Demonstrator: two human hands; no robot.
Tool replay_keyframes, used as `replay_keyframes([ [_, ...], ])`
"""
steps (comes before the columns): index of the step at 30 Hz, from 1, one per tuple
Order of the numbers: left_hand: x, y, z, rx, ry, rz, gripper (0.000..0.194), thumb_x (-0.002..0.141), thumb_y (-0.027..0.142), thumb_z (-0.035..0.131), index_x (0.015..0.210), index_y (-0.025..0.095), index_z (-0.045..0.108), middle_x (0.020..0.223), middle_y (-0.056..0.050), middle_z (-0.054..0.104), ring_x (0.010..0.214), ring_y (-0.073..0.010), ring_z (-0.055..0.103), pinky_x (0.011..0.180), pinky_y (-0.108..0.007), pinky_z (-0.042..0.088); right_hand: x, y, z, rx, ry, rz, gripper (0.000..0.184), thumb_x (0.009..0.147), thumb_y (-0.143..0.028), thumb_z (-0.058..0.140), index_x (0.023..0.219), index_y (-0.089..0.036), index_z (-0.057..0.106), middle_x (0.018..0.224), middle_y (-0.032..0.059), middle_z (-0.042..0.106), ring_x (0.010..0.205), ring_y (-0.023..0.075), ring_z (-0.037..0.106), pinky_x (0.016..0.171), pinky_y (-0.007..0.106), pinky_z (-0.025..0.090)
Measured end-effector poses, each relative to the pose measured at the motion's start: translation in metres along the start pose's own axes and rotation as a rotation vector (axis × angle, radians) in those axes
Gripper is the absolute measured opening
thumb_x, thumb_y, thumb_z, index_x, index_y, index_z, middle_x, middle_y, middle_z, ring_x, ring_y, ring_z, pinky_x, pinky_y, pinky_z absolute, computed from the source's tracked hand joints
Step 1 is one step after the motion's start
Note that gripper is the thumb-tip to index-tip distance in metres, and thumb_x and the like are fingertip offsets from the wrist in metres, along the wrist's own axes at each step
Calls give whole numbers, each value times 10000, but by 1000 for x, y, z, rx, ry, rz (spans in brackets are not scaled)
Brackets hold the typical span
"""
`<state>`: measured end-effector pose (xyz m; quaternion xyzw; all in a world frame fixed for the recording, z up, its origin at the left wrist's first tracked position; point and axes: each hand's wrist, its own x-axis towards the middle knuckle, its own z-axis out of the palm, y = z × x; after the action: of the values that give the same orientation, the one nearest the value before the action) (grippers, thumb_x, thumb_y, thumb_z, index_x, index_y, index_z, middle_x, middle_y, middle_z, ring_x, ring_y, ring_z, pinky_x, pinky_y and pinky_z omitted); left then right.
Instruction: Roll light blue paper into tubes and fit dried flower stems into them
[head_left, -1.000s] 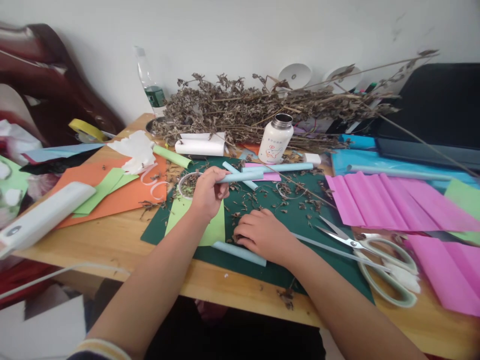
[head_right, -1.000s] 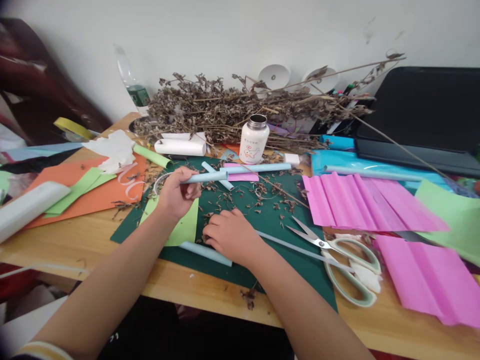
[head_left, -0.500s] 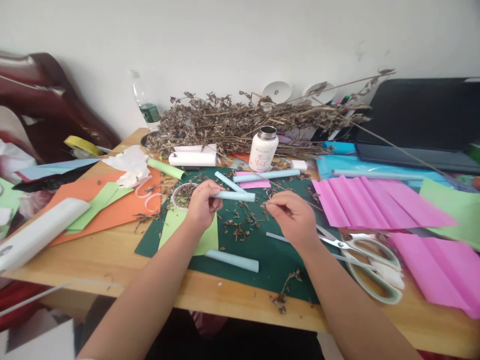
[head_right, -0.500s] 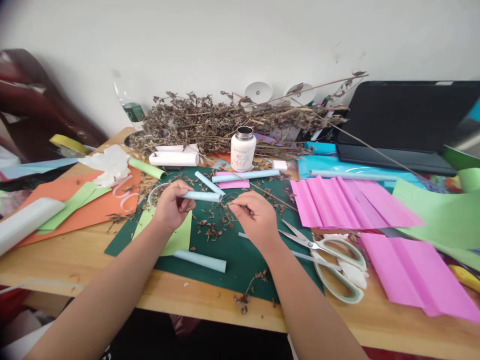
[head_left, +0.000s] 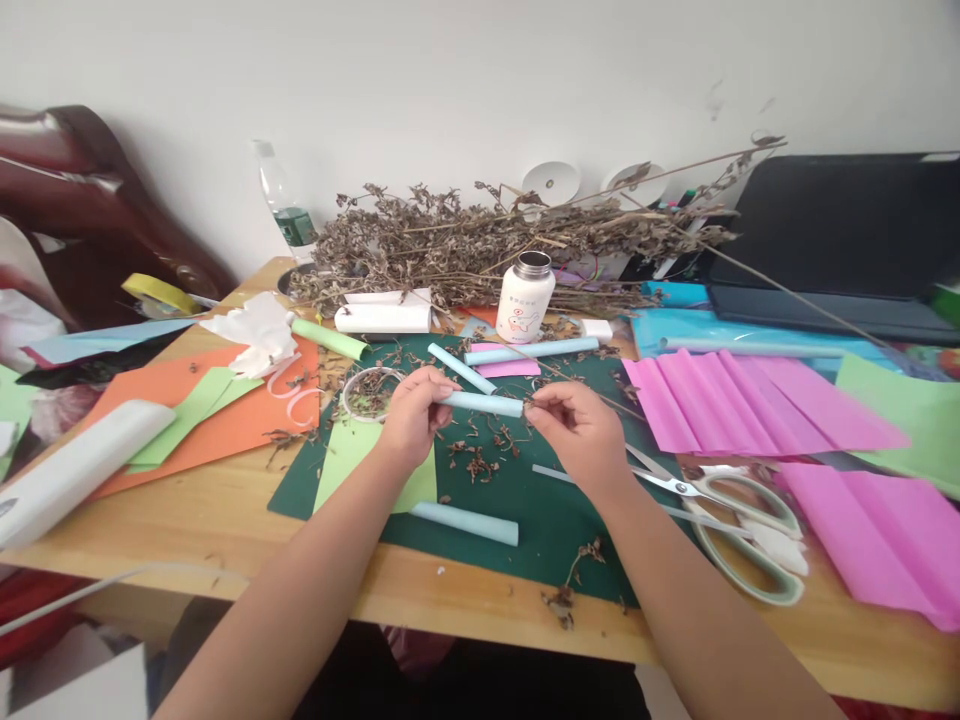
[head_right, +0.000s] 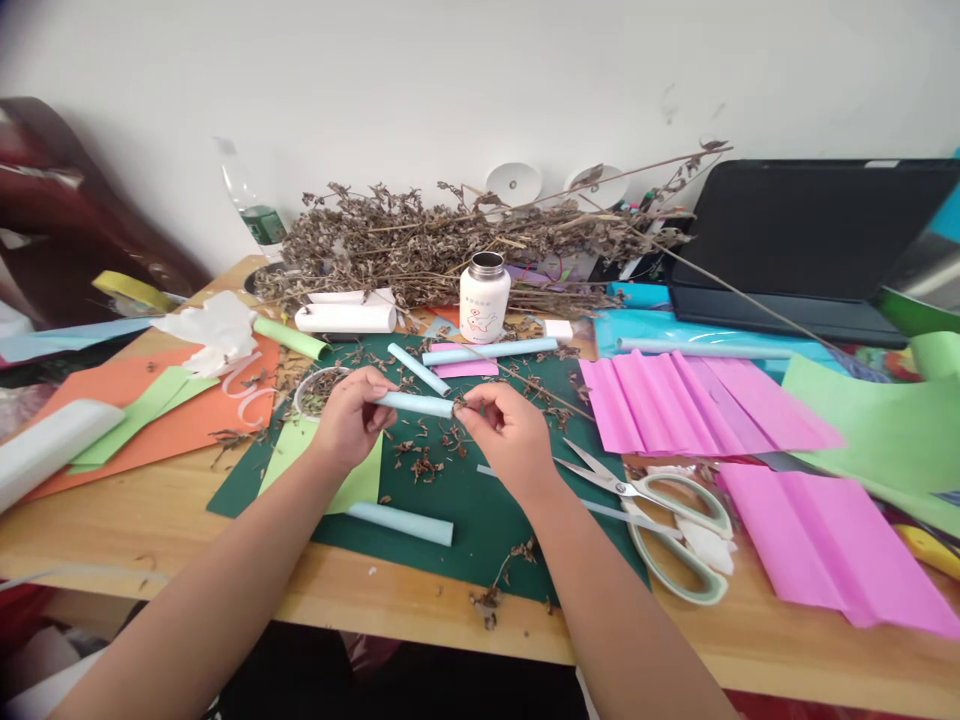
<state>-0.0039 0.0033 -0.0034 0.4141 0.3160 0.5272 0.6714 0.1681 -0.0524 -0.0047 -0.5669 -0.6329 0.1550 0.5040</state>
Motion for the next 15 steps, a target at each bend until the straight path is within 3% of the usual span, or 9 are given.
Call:
replay_keyframes([
  [8, -1, -2, 2, -32, -21, -57, 47, 572, 126, 464, 551, 151, 497, 283, 63, 378, 266, -47, 268, 337, -171, 193, 1, 1, 0, 111, 3, -6, 21, 680, -219, 557, 661, -210, 554, 596, -23, 541, 519, 104, 478, 478, 233, 400],
  [15, -1, -3, 2, -53, -33, -75, 48, 590, 126, 460, 569, 152, 495, 305, 57, 398, 275, -48, 272, 344, -169, 190, 1, 2, 4, 291, 31, 78, 32, 666, -204, 574, 689, -202, 552, 629, -19, 541, 527, 93, 481, 472, 222, 416],
])
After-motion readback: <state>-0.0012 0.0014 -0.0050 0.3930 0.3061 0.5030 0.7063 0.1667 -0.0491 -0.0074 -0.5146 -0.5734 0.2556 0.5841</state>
